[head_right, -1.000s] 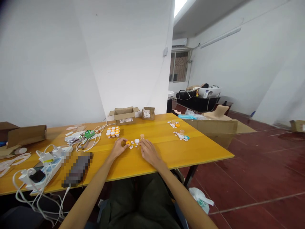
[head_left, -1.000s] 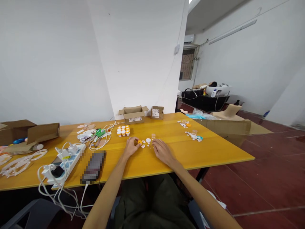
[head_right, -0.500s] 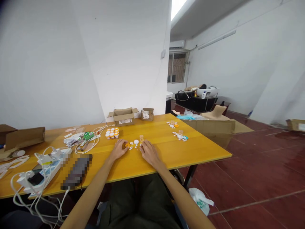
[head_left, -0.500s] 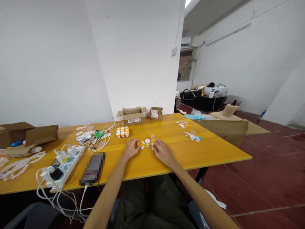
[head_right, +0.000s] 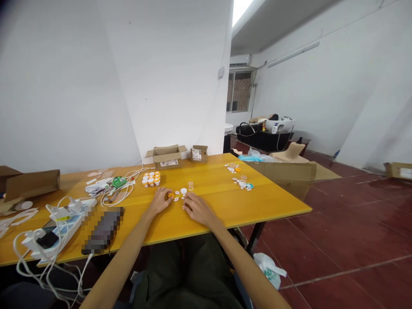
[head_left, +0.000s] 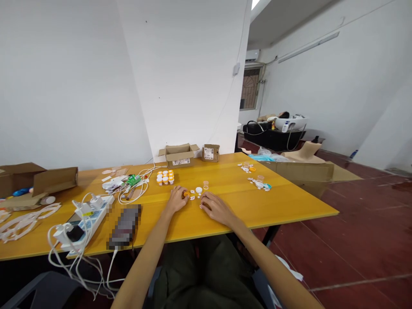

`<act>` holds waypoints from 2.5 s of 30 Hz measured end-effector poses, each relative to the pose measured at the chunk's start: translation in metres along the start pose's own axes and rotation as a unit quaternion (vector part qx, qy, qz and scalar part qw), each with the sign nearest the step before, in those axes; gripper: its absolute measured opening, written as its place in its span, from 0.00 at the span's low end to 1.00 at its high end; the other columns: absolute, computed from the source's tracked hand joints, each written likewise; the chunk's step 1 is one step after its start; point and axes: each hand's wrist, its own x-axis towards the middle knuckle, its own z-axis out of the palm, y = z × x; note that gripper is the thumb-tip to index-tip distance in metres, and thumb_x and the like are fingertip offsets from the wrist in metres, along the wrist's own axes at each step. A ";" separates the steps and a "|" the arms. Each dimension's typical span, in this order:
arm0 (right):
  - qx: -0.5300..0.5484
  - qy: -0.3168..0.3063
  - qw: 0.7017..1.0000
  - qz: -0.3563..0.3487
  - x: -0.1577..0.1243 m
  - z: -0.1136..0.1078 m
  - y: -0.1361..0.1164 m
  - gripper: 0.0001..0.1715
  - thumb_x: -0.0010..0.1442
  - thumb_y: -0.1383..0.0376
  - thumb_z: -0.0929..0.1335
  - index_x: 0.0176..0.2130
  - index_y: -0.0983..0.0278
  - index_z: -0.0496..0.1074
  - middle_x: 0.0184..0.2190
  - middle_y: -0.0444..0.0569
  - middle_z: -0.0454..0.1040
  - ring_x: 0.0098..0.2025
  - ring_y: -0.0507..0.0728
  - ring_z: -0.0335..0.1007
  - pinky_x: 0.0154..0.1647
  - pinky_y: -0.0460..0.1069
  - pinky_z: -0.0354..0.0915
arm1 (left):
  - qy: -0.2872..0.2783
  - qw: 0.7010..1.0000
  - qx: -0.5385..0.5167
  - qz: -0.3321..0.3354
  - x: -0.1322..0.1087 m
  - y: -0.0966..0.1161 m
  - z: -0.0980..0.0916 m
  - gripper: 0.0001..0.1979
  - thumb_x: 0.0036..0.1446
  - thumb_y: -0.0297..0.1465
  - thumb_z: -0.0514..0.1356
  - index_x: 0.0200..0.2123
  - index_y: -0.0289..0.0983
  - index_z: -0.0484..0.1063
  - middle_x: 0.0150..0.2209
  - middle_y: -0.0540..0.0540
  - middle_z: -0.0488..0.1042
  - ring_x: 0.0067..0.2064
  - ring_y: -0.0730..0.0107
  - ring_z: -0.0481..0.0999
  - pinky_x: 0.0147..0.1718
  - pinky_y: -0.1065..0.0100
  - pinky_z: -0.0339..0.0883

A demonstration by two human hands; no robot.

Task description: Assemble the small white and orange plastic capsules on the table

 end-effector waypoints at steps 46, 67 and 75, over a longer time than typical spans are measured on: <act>0.175 0.171 0.945 0.218 0.006 0.011 0.020 0.12 0.54 0.71 0.62 0.32 0.60 0.73 0.35 0.48 0.78 0.37 0.57 0.74 0.41 0.51 0.70 | -0.115 0.980 -0.048 0.156 -0.011 0.048 -0.005 0.12 0.61 0.36 0.61 0.47 0.46 0.77 0.48 0.44 0.76 0.52 0.56 0.69 0.55 0.54 0.60; 0.140 0.140 0.960 0.199 0.005 0.010 0.019 0.11 0.57 0.70 0.63 0.33 0.59 0.73 0.34 0.47 0.78 0.38 0.57 0.74 0.43 0.52 0.70 | -0.125 0.976 -0.057 0.168 -0.013 0.038 -0.002 0.11 0.57 0.34 0.62 0.44 0.45 0.76 0.48 0.46 0.74 0.51 0.57 0.67 0.53 0.56 0.61; 0.060 0.102 0.981 0.153 0.001 0.010 0.018 0.15 0.60 0.72 0.63 0.40 0.58 0.75 0.41 0.49 0.75 0.47 0.58 0.71 0.51 0.53 0.68 | -0.115 0.975 -0.051 0.185 -0.013 0.039 -0.006 0.09 0.54 0.31 0.62 0.40 0.45 0.76 0.45 0.46 0.73 0.49 0.57 0.68 0.52 0.56 0.62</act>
